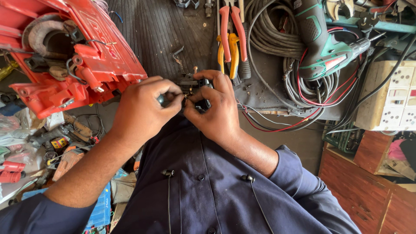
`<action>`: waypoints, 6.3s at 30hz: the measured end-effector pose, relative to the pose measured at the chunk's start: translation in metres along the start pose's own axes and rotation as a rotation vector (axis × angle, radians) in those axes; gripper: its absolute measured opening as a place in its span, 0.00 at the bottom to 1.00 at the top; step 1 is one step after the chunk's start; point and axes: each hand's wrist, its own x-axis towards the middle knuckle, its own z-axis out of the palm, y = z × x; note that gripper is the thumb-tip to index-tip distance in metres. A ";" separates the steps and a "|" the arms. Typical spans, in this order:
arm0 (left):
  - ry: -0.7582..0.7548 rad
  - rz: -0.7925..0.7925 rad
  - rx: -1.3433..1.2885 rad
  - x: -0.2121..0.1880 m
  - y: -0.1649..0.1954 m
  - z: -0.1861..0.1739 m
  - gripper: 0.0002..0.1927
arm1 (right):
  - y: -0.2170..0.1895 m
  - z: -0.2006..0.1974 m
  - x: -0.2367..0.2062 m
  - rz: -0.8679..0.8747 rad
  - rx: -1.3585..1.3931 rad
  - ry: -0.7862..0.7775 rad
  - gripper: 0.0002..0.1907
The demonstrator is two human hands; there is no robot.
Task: The person repairs a red power tool on a cluttered workbench. They tap the tool housing with a hammer, pull components and wires from the housing, use pliers and a screwdriver on small parts, and fit the motor armature back into the housing.
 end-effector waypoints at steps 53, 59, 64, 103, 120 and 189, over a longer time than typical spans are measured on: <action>-0.245 0.668 0.488 0.001 -0.015 -0.027 0.10 | 0.005 -0.010 -0.010 -0.133 0.077 -0.094 0.10; -0.034 0.436 0.209 -0.023 -0.016 -0.033 0.13 | -0.004 -0.013 -0.008 -0.094 0.022 -0.084 0.12; -0.041 0.283 -0.244 -0.042 -0.022 -0.047 0.22 | -0.023 -0.003 -0.012 -0.003 -0.040 -0.085 0.24; 0.261 0.540 -0.092 -0.027 -0.002 -0.040 0.26 | 0.029 0.021 -0.007 -0.629 -0.359 0.194 0.19; 0.191 0.545 -0.070 -0.035 -0.001 -0.034 0.27 | -0.007 0.011 -0.004 -0.270 -0.221 0.149 0.10; 0.400 0.378 -0.645 -0.008 0.045 -0.004 0.08 | -0.007 0.024 -0.007 0.064 0.007 0.078 0.09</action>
